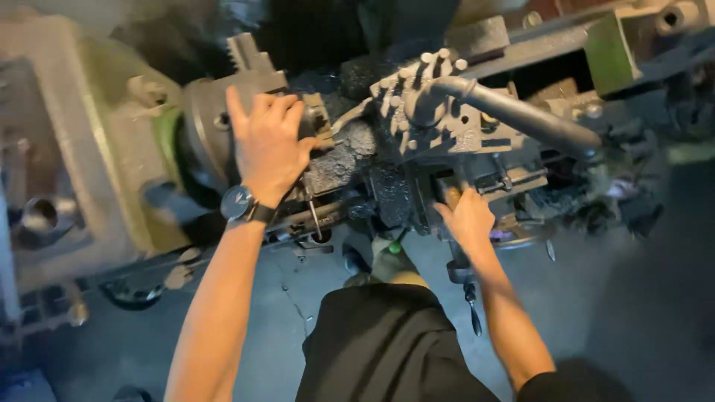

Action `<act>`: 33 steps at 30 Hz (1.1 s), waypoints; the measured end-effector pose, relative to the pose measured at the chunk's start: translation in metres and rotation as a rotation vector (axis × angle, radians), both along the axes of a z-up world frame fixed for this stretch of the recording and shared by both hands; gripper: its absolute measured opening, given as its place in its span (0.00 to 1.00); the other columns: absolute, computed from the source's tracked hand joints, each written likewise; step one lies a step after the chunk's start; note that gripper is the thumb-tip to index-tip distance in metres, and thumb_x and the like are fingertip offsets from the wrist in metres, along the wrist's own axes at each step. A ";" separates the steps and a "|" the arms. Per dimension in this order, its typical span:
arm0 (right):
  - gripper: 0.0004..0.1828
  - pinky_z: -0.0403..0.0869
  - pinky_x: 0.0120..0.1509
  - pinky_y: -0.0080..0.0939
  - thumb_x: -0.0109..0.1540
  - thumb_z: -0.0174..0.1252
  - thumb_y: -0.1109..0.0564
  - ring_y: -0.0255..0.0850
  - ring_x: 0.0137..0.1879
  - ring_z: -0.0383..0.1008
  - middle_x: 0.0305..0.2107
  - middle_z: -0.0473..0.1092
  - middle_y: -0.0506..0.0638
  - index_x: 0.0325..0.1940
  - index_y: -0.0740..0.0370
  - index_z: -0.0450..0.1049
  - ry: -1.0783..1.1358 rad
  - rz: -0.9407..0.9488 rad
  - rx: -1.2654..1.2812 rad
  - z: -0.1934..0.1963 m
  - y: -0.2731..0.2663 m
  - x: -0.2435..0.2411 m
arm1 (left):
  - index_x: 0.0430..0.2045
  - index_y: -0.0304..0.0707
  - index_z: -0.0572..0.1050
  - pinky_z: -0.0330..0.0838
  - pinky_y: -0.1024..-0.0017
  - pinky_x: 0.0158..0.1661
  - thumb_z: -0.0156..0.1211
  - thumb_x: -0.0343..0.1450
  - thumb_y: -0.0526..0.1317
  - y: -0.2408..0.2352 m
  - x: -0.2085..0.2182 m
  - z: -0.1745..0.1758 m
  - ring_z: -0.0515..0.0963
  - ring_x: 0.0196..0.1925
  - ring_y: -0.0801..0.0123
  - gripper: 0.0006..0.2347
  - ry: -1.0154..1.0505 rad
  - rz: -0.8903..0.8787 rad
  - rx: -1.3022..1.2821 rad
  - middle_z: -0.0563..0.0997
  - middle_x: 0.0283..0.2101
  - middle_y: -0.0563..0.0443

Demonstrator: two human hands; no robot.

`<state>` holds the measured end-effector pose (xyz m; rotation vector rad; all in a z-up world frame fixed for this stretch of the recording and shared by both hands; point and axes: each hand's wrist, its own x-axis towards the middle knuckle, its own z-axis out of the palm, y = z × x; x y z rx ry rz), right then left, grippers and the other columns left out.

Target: The person works at a metal lathe, holding a cylindrical workpiece and using a chuck key to tighten the lathe chuck around it. They turn machine handles, adjust the workpiece in the chuck, and reposition it while machining metal shavings accumulate around the machine.

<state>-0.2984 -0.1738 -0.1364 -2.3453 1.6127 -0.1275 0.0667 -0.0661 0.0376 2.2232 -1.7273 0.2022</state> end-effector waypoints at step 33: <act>0.23 0.70 0.37 0.36 0.63 0.60 0.42 0.32 0.33 0.70 0.28 0.73 0.49 0.45 0.67 0.76 -0.774 0.181 0.900 0.058 0.063 0.169 | 0.48 0.34 0.78 0.43 0.35 0.69 0.76 0.57 0.45 0.001 0.004 0.002 0.74 0.57 0.59 0.26 -0.026 -0.018 0.072 0.79 0.54 0.51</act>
